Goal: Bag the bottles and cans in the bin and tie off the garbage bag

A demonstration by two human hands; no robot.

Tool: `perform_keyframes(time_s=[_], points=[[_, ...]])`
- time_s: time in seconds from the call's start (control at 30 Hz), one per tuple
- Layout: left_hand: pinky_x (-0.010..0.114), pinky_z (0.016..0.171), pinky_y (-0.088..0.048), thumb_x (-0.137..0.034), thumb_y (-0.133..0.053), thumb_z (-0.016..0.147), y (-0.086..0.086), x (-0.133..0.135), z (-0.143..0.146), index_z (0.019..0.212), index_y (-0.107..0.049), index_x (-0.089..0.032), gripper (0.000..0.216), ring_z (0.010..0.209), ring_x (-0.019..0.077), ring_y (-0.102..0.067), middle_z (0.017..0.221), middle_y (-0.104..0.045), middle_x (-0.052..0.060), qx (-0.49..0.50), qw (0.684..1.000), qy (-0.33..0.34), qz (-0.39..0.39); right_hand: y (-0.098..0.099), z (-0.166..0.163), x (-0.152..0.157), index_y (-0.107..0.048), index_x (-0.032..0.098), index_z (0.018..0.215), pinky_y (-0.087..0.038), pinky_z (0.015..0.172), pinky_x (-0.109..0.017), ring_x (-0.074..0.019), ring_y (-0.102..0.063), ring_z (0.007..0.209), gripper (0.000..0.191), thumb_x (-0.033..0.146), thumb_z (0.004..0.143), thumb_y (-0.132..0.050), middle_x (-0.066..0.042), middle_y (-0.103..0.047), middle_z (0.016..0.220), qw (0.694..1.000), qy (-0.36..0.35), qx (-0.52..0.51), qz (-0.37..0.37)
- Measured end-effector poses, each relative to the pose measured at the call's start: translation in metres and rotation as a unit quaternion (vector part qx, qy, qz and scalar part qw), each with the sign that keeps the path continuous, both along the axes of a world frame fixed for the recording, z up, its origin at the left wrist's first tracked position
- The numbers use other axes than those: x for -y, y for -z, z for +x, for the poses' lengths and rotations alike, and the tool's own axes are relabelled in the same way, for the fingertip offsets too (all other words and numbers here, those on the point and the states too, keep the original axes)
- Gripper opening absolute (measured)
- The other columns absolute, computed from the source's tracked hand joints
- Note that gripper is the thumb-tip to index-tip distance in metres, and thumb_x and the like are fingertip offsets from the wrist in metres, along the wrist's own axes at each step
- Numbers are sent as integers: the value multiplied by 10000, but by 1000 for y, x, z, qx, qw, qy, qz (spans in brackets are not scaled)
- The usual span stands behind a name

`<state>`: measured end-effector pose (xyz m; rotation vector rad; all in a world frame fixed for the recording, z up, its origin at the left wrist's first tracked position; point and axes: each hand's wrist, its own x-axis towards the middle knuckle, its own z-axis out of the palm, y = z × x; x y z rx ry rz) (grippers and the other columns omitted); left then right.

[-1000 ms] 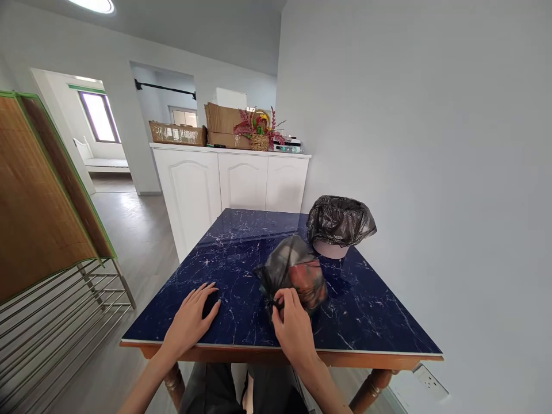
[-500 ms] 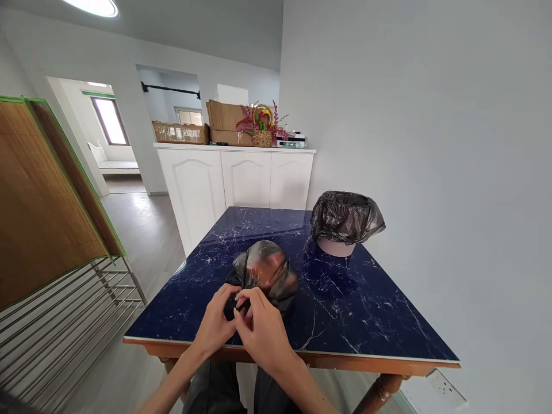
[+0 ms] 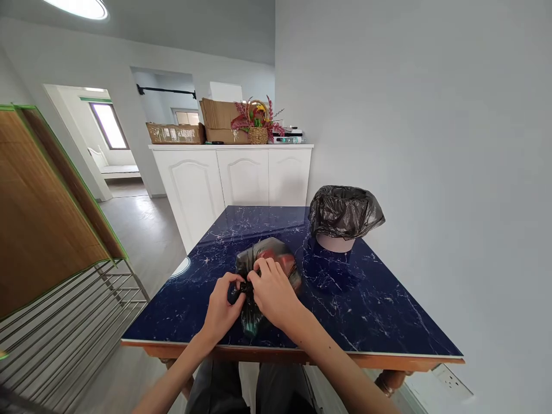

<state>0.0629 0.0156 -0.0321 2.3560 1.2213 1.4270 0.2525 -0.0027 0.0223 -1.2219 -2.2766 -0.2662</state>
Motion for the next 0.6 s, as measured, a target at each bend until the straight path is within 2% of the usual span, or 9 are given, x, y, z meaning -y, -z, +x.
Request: perform_keyframes(time_s=[0.2, 0.3, 0.43, 0.5, 0.6], points=[[354, 844, -510, -194, -586, 927, 6, -1, -15, 1128, -586, -239, 206, 899, 222, -634, 928, -625, 16, 56, 998, -38, -12, 1, 7, -1, -681, 208, 1013, -506, 917, -427, -298, -603, 1084, 137, 140, 928, -763, -92, -650, 1133, 999, 12, -32, 9], [292, 724, -510, -248, -606, 933, 7, -1, -19, 1128, -582, -235, 197, 898, 213, -647, 927, -631, 21, 101, 992, -54, -54, 0, 15, -1, -677, 212, 1016, -492, 921, -415, -288, -609, 1110, 110, 157, 956, -751, -86, -659, 1155, 998, 20, -58, 11], [219, 542, -429, -261, -607, 916, 3, 0, -19, 1119, -576, -229, 209, 885, 203, -642, 935, -630, 33, 149, 983, -68, -86, -2, 24, -1, -675, 220, 958, -482, 890, -395, -254, -634, 1050, 127, 143, 943, -775, -59, -676, 1118, 994, 15, -108, 12], [227, 574, -448, -243, -599, 909, 0, 0, -18, 1122, -575, -225, 215, 876, 197, -644, 931, -632, 29, 153, 983, -70, -74, -5, 26, 0, -663, 220, 914, -473, 863, -388, -243, -639, 1004, 155, 125, 932, -784, -44, -683, 1077, 992, 10, -123, 11], [278, 706, -493, -218, -614, 889, -8, 0, -15, 1152, -580, -228, 265, 851, 196, -636, 896, -627, 8, 117, 990, -67, -37, -9, 26, 4, -645, 218, 911, -471, 846, -379, -237, -633, 974, 164, 110, 944, -764, -42, -685, 1064, 993, -3, -121, -3]])
